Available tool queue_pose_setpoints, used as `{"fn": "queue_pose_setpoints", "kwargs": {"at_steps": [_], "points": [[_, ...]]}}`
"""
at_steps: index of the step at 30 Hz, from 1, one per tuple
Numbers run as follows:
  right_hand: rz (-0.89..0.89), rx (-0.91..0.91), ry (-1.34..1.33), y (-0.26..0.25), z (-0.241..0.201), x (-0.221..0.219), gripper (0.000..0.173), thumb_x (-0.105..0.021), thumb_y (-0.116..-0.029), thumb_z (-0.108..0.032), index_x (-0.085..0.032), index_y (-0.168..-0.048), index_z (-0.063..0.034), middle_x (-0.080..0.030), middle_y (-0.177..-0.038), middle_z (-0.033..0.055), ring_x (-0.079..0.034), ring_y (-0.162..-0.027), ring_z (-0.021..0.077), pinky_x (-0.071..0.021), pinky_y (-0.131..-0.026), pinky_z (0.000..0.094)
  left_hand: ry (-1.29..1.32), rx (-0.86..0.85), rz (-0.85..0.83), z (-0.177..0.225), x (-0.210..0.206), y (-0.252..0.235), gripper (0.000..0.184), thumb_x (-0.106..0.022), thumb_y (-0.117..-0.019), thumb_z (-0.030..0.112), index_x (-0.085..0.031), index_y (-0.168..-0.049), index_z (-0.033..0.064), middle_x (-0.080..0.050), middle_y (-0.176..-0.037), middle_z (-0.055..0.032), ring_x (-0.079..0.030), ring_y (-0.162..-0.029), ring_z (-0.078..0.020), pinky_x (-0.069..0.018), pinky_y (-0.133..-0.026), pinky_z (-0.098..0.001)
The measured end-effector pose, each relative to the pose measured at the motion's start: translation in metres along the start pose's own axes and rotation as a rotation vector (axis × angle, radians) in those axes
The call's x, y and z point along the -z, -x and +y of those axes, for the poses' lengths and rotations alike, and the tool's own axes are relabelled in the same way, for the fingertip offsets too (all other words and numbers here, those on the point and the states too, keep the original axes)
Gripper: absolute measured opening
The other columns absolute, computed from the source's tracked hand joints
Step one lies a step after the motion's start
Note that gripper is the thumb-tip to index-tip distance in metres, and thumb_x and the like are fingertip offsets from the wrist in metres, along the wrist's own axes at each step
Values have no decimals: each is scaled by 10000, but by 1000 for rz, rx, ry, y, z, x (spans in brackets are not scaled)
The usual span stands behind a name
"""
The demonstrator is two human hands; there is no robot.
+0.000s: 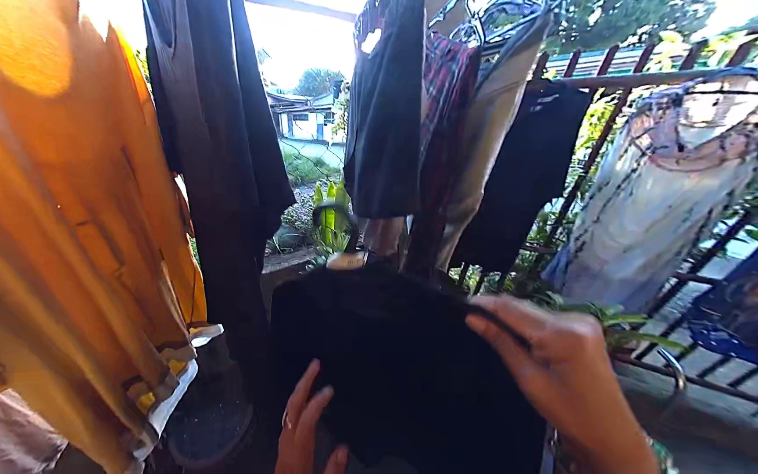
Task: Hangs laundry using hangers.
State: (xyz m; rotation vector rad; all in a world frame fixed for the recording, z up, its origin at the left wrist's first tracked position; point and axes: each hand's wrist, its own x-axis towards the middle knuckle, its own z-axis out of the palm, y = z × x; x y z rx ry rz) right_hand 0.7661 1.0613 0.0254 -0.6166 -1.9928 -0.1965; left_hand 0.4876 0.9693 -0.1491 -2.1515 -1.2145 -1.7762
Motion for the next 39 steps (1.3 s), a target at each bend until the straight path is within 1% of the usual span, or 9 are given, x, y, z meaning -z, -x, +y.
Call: {"fn": "queue_pose_setpoints", "kwargs": {"at_steps": [4, 7, 11, 16, 20, 25, 28, 34, 39], "points": [[-35, 58, 4, 73, -49, 1, 301, -499, -1081, -310, -718, -1018, -114, -720, -752, 40, -676, -644, 127, -515, -539, 291, 7, 321, 260, -4, -34, 28, 1186, -666, -870, 675, -127, -1584, -104, -107, -1637, -369, -194, -1548, -384, -273, -1242, -465], [-37, 95, 61, 101, -67, 6, 283, -495, -1074, -263, -735, -1006, -129, -647, -660, 19, -596, -544, 128, -424, -456, 275, -176, 428, 357, -5, -43, 38, 1334, -718, -770, 694, -82, -1540, -190, -83, -1607, -428, -135, -1535, -488, -147, -1264, -514], [-78, 54, 244, 121, -67, 46, 261, -505, -1057, -206, -760, -1030, -159, -709, -767, 44, -653, -620, 169, -471, -492, 313, -271, 440, 328, -17, -38, 66, 800, -685, -847, 379, -475, -1407, -153, -392, -1512, -383, -346, -1446, -513, -245, -1212, -579], [-210, 31, 138, 149, -29, 83, 339, -484, -1060, -360, -763, -964, -192, -622, -675, 16, -593, -557, 147, -431, -462, 317, 210, 862, -155, -18, -27, 101, 269, -592, -938, -36, -691, -1187, -48, -717, -1170, -159, -679, -1113, -228, -521, -1026, -426], [-192, -111, -171, 173, 8, 71, 288, -580, -1031, -369, -776, -969, -167, -733, -818, -32, -677, -760, 19, -556, -696, 218, 618, 1310, -368, 6, -34, 104, 149, -555, -1004, 24, -705, -1009, 17, -732, -846, -20, -692, -775, -75, -590, -767, -302], [-133, -283, -209, 196, 45, 69, 271, -636, -970, -332, -807, -954, -123, -779, -921, -41, -705, -886, -23, -570, -834, 190, 417, 1497, -527, 26, -34, 104, 216, -529, -1060, 119, -671, -1173, 1, -696, -994, -148, -667, -855, -230, -562, -772, -453], [-130, -350, -403, 213, 60, 66, 206, -690, -939, -263, -800, -952, -89, -778, -929, -44, -705, -896, -34, -575, -857, 161, 669, 1602, -362, 38, -38, 106, 262, -433, -1089, 106, -676, -1098, 8, -747, -906, -137, -737, -772, -246, -626, -702, -434], [-15, -583, -744, 248, 88, 82, 113, -733, -902, -213, -821, -970, -194, -782, -952, -83, -713, -879, 1, -587, -827, 191, 1282, 1082, -250, 48, -44, 105, 158, -762, -880, 75, -812, -1007, 154, -782, -931, -19, -735, -829, -83, -616, -784, -288], [143, -822, -1013, 258, 77, 65, 192, -646, -934, -115, -814, -954, -208, -779, -911, -74, -707, -812, 8, -600, -750, 211, 1001, 782, -266, 78, -70, 68, 299, -717, -943, 166, -724, -1239, 125, -747, -1171, 10, -695, -1032, -61, -572, -905, -273]]}}
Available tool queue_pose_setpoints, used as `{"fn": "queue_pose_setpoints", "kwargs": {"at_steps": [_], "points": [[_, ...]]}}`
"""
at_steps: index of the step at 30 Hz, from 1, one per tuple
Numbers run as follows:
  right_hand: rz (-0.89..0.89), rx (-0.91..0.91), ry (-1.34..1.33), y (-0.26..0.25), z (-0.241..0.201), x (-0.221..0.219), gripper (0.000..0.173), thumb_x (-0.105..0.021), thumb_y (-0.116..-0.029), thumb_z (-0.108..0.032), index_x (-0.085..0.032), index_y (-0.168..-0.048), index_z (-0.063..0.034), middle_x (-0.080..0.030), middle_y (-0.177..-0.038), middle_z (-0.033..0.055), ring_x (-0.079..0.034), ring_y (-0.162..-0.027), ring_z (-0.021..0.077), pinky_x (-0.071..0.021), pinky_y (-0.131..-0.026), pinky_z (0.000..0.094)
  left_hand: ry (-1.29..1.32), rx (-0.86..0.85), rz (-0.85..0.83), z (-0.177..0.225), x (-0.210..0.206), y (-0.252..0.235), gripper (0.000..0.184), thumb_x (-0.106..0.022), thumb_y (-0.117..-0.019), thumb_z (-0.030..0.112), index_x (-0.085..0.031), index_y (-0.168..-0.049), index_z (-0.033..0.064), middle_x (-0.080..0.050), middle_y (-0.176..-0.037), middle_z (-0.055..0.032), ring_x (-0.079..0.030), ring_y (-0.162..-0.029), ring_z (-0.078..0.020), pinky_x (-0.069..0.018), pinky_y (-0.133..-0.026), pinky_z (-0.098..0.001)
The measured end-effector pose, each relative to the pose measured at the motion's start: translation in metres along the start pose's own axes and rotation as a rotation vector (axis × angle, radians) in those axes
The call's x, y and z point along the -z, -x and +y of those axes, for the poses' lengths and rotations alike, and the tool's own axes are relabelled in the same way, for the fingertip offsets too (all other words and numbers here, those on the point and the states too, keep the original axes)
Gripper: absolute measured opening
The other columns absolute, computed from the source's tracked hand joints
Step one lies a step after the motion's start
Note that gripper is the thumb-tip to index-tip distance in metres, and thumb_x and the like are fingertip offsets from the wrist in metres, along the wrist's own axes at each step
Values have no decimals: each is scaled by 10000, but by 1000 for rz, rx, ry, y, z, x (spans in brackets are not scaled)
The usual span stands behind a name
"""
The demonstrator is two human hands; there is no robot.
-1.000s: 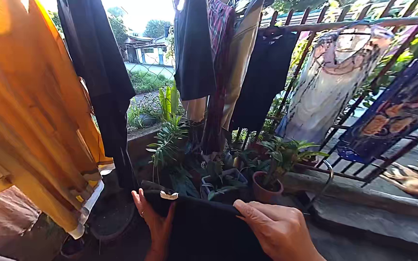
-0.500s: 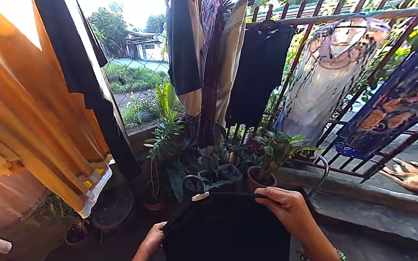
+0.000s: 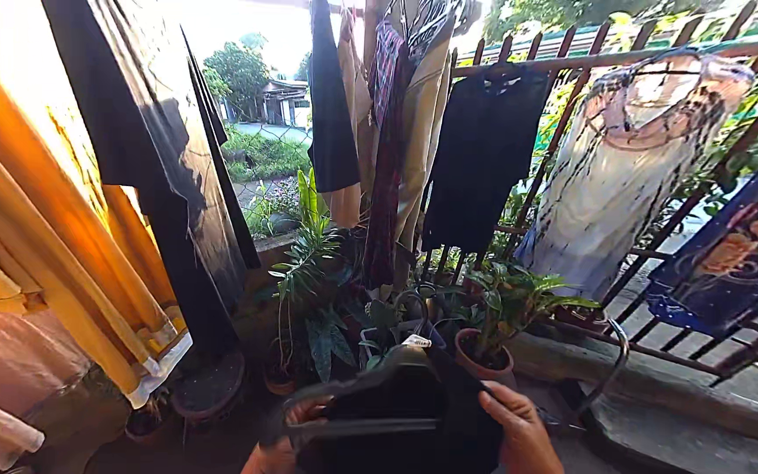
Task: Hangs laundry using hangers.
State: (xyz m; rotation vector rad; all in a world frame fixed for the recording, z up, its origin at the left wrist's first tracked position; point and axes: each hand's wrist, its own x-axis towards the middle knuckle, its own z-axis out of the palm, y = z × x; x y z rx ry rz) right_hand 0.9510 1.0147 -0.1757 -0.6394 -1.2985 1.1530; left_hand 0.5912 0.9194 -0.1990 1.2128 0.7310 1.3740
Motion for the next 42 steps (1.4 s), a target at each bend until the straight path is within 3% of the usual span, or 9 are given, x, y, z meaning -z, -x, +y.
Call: {"fn": "queue_pose_setpoints", "kwargs": {"at_steps": [3, 6, 16, 21, 25, 29, 33, 38, 42], "points": [[51, -235, -93, 18, 15, -48, 280, -507, -981, -19, -757, -961, -144, -763, -861, -73, -701, -781, 12, -602, -748, 237, -288, -178, -98, 11, -47, -19, 627, -593, -976, 102, -350, -1524, -82, -537, -1490, -134, -567, -1302, -111, -453, -1125, -324], [-112, -285, -97, 32, 31, -75, 262, -503, -1008, -26, -759, -1034, -76, -769, -913, -32, -711, -842, 34, -603, -814, 262, -417, -229, -6, 10, -72, -21, 1081, -735, -847, 531, -259, -1514, -174, -578, -1417, -199, -586, -1250, -79, -453, -1098, -302], [-217, 71, 502, -3, 40, -3, 224, -559, -1008, -85, -722, -938, 51, -712, -848, 25, -642, -799, -16, -542, -790, 204, -633, -177, 316, 52, -86, -29, 418, -439, -1040, 105, -533, -1374, -128, -607, -1403, -178, -567, -1292, -59, -436, -1101, -225], [-82, 94, 915, -7, 39, 0, 418, -456, -1074, -296, -682, -1198, 34, -682, -1182, 247, -657, -1122, 398, -514, -955, 580, -610, -274, 387, 45, -100, -37, 352, -398, -1053, 121, -607, -1272, -58, -644, -978, 49, -549, -818, 47, -464, -792, -128], [-498, 129, 645, 23, 15, -62, 986, -432, -935, -772, -474, -1477, 51, -597, -1379, 222, -628, -1212, 256, -553, -978, 418, -542, -292, 503, 20, -123, -50, 345, -387, -1057, 104, -600, -1243, -94, -666, -1093, -32, -578, -916, 20, -471, -870, -160], [-659, 15, 359, 23, 22, -66, 900, -781, -824, -275, -355, -1475, 177, -589, -1380, 282, -620, -1269, 209, -510, -1071, 342, -577, -341, 405, 4, -141, -56, 460, -538, -1050, 364, -597, -1070, -92, -668, -1081, -48, -594, -901, 24, -492, -825, -162], [-647, 28, 57, 1, 14, -52, 755, -683, -805, -244, -414, -1408, 123, -630, -1154, 97, -612, -1067, 85, -525, -947, 265, -347, -301, 317, 0, -133, -51, 1080, -637, -833, 744, -391, -1455, -103, -644, -1283, -115, -684, -1034, -118, -594, -906, -304], [-505, -193, -596, -16, 10, -54, 426, -681, -939, -411, -489, -1211, -145, -559, -924, -66, -566, -831, 61, -496, -772, 255, -363, -31, 327, -12, -146, -42, 657, -799, -877, 224, -509, -1391, -66, -706, -1215, -89, -697, -1092, -128, -589, -968, -297], [-544, -366, -732, -37, -3, -50, 391, -527, -1029, -485, -603, -1137, -117, -588, -817, -24, -602, -735, 108, -538, -738, 289, -498, 21, 348, -17, -146, -41, 888, -864, -794, 288, -421, -1488, -46, -689, -1268, -77, -682, -1113, -76, -572, -979, -251]]}}
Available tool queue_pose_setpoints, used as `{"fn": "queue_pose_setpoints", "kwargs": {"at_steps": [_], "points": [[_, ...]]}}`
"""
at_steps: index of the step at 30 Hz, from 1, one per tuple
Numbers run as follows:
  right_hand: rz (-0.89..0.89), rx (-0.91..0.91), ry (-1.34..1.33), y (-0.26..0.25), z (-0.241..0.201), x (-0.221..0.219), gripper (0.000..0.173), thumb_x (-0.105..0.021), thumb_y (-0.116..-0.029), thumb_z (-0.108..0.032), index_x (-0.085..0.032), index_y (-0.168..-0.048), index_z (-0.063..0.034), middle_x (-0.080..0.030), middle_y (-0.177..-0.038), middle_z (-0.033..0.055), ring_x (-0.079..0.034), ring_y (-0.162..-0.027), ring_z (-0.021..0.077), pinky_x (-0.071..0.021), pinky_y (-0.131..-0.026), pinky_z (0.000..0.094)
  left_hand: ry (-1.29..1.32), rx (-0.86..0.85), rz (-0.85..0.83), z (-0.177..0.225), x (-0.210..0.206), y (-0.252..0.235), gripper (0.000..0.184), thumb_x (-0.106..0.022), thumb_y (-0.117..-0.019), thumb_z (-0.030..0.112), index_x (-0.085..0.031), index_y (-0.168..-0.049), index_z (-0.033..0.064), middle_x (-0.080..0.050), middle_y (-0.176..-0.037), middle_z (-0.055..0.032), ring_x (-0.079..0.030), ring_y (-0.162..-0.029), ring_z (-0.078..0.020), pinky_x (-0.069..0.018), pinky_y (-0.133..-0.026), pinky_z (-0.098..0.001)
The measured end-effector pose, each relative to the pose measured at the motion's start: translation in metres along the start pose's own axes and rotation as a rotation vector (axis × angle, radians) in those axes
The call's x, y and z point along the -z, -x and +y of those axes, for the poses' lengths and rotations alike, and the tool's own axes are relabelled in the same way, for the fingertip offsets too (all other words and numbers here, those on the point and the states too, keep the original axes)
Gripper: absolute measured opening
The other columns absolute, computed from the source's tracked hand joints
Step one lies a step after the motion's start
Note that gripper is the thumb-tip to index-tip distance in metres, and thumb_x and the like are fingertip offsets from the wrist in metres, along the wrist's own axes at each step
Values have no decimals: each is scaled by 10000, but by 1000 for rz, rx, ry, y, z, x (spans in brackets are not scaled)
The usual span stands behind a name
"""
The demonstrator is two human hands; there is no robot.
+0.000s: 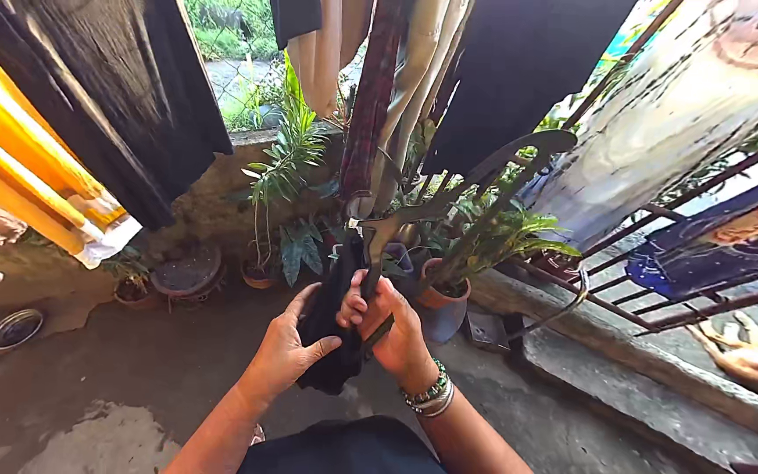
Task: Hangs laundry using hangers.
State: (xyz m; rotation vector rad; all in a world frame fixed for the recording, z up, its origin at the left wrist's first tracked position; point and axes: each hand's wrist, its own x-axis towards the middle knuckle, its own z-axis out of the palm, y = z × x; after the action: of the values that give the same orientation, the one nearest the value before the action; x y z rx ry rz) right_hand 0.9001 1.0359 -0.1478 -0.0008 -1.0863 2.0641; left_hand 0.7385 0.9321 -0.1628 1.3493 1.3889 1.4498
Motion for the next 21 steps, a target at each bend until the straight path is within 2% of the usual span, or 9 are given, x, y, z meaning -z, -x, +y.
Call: {"fn": "queue_pose_setpoints", "kwargs": {"at_steps": [2, 6, 9, 11, 13, 15, 16, 18, 21], "points": [[-58, -31, -61, -8, -10, -4, 408, -520, -1030, -483, -607, -1154, -104, -607, -823, -2, -625, -745, 132, -555, -758, 316, -40, 83, -2, -12, 7, -1, 1063, -909, -706, 413, -375, -1519, -15, -691, -1255, -82, -693, -1088, -81, -582, -955, -260], [-87, -185, -171, -17, -17, -20, 327, -491, -1033, -385, -602, -1135, -94, -620, -814, 12, -641, -723, 135, -570, -722, 314, -170, 159, -123, -37, 10, 5, 1173, -887, -704, 510, -280, -1590, 38, -653, -1341, -90, -645, -1189, -91, -527, -1052, -318], [-212, -321, -131, -10, -14, -35, 355, -545, -1023, -434, -613, -1147, -109, -617, -783, -18, -635, -667, 95, -555, -628, 263, -241, 128, 71, -47, 19, 0, 1249, -774, -752, 678, -181, -1613, -6, -719, -1105, -147, -706, -924, -169, -583, -878, -401], [-313, -389, -159, -6, -12, -45, 385, -545, -1030, -450, -602, -1179, -99, -622, -802, -14, -641, -678, 94, -551, -629, 255, -185, 30, 198, -45, 32, -4, 1240, -723, -747, 765, -284, -1568, -54, -726, -1163, -116, -709, -992, -91, -584, -924, -319], [-407, -395, -123, -8, -12, -51, 440, -520, -1041, -477, -589, -1222, -82, -624, -818, -12, -634, -679, 84, -541, -628, 239, -133, -113, 246, -36, 43, -9, 961, -711, -842, 661, -505, -1388, -102, -721, -1192, -81, -678, -1091, -39, -554, -992, -257], [-447, -344, 8, -14, -15, -52, 524, -493, -1042, -525, -594, -1257, -58, -635, -824, -7, -631, -677, 76, -539, -621, 227, -156, -250, 298, -29, 56, -16, 461, -648, -997, 379, -677, -1152, -55, -749, -1044, -29, -688, -990, 4, -572, -920, -217], [-444, -315, 99, -18, -18, -51, 581, -480, -1036, -567, -601, -1271, -50, -638, -823, -11, -624, -674, 68, -535, -612, 220, -195, -292, 336, -25, 65, -18, 326, -598, -1034, 270, -712, -1075, -32, -747, -985, -11, -680, -943, 30, -566, -888, -189], [-412, -293, 254, -29, -25, -45, 678, -450, -1008, -654, -630, -1278, -59, -645, -820, -25, -609, -659, 47, -519, -588, 199, -313, -329, 437, -17, 87, -21, 278, -551, -1050, 186, -727, -1002, -24, -731, -908, -15, -661, -874, 54, -546, -846, -152], [-367, -350, 353, -45, -38, -33, 742, -430, -976, -719, -657, -1268, -77, -653, -793, -35, -609, -627, 33, -517, -557, 183, -458, -342, 555, -8, 125, -30, 328, -509, -1066, 215, -719, -967, -17, -699, -837, -21, -626, -800, 53, -518, -792, -145]]}}
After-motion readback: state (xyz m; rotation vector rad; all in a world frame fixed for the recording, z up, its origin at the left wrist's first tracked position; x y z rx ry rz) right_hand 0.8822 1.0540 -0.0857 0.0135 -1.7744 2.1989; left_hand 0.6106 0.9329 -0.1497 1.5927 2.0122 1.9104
